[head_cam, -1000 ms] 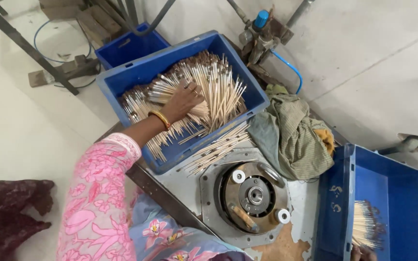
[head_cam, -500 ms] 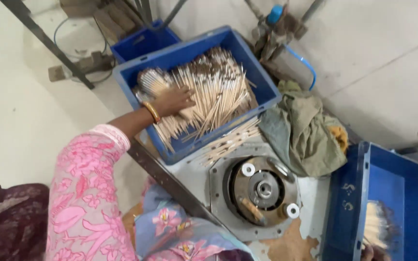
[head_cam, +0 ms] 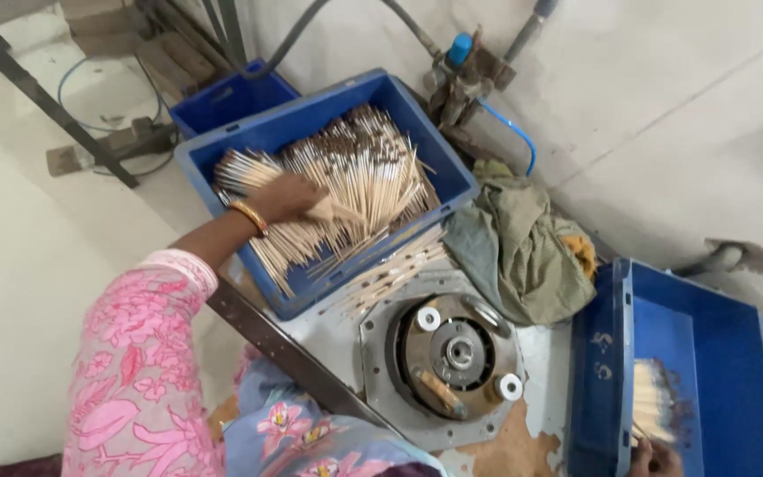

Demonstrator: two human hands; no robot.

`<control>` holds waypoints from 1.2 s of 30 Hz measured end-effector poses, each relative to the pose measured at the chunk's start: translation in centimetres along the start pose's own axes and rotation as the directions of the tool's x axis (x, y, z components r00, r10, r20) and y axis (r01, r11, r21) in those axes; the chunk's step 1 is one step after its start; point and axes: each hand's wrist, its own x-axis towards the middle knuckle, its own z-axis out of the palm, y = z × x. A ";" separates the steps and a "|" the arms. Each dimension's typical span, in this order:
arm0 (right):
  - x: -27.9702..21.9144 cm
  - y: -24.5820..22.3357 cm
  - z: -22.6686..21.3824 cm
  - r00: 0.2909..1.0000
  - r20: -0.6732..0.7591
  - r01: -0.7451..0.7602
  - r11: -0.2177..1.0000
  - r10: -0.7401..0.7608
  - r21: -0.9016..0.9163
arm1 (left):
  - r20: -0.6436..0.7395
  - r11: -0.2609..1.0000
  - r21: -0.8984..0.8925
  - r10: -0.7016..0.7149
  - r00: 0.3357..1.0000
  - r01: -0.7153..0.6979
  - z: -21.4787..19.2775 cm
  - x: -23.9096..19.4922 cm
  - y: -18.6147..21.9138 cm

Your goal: The person inserts wooden sticks into an industrial machine for incense production.

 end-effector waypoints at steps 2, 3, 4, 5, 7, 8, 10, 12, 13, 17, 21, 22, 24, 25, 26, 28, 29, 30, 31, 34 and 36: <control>-0.6 -3.9 -2.2 0.999 0.031 -0.031 0.994 0.035 -0.108 | 0.035 0.999 -0.025 -0.037 0.999 0.038 -2.1 -0.1 1.4; -0.6 -6.4 -1.7 0.998 0.038 -0.041 0.989 0.047 -0.145 | 0.048 0.997 -0.005 -0.083 0.995 0.083 -3.7 0.2 1.0; -1.0 -6.8 -2.7 0.998 0.041 -0.048 0.987 0.055 -0.153 | 0.055 0.997 -0.013 -0.078 0.995 0.079 -3.0 0.0 1.5; -0.8 -7.3 -2.4 0.997 0.051 -0.040 0.984 0.049 -0.173 | 0.012 0.995 -0.011 -0.098 0.995 0.099 -2.9 0.0 1.1; -0.2 -6.7 -1.5 0.997 0.058 -0.030 0.983 0.041 -0.181 | -0.035 0.993 0.001 -0.119 0.992 0.119 -4.4 0.5 0.7; 0.2 -5.5 -0.6 0.997 0.059 -0.046 0.991 0.053 -0.124 | -0.054 0.982 -0.054 -0.181 0.982 0.179 -6.0 0.8 0.8; 0.3 -4.2 -0.3 0.996 0.065 -0.062 0.995 0.067 -0.075 | -0.063 0.965 -0.118 -0.244 0.968 0.236 -8.9 1.5 2.0; 0.3 -4.4 -0.3 0.996 0.048 -0.075 0.997 0.076 -0.029 | -0.063 0.888 -0.332 -0.358 0.932 0.318 -12.0 2.5 3.2; 0.3 -4.6 -0.5 0.996 0.051 -0.077 0.997 0.079 -0.032 | -0.059 0.887 -0.334 -0.358 0.932 0.320 -12.8 2.7 3.6; 0.1 -5.0 -0.6 0.997 0.054 -0.054 0.995 0.059 -0.086 | -0.194 0.663 -0.727 -0.447 0.873 0.178 -13.7 2.4 4.1; 0.4 0.8 0.5 0.999 0.020 -0.027 1.000 0.027 0.016 | -0.249 0.544 -0.829 -0.566 0.786 0.129 -10.1 1.2 4.5; 0.9 2.1 1.2 1.000 0.011 -0.029 0.999 0.028 0.029 | -0.260 0.556 -0.822 -0.559 0.788 0.123 -8.6 0.9 4.7; 1.6 4.8 2.7 0.999 -0.004 -0.041 0.991 0.041 0.131 | -0.234 0.505 -0.828 -0.708 0.667 0.246 -5.4 0.4 4.7; 0.5 1.0 1.7 0.999 0.000 -0.052 0.991 0.052 0.121 | -0.221 0.498 -0.831 -0.705 0.674 0.249 -6.1 0.3 5.2; -0.7 -2.7 0.8 0.998 0.001 -0.065 0.998 0.065 0.021 | -0.234 0.487 -0.830 -0.746 0.623 0.272 -6.7 0.1 5.6; -2.4 -9.8 -3.0 0.996 0.018 -0.080 0.989 0.083 -0.121 | -0.207 0.439 -0.845 -0.794 0.571 0.305 -5.4 -0.4 7.2; -2.5 -13.8 -3.1 0.997 -0.002 -0.074 0.974 0.075 -0.215 | -0.261 0.458 -0.835 -0.818 0.512 0.305 -4.6 -0.1 6.3; -2.6 -17.9 -3.3 0.998 -0.020 -0.069 0.949 0.066 -0.306 | -0.315 0.476 -0.825 -0.836 0.450 0.306 -4.0 0.1 5.4; -2.6 -17.5 -3.3 0.997 -0.024 -0.071 0.950 0.067 -0.304 | -0.319 0.479 -0.824 -0.833 0.451 0.303 -2.8 0.0 3.8; -2.6 -15.9 -3.5 0.998 -0.020 -0.064 0.940 0.061 -0.335 | -0.188 0.219 -0.959 -0.967 0.173 0.178 -0.6 -1.3 0.2; -1.9 -14.4 -2.9 0.997 0.023 -0.063 0.973 0.070 -0.221 | 0.256 -0.271 -0.945 -0.961 0.100 -0.184 -1.0 -2.3 -1.9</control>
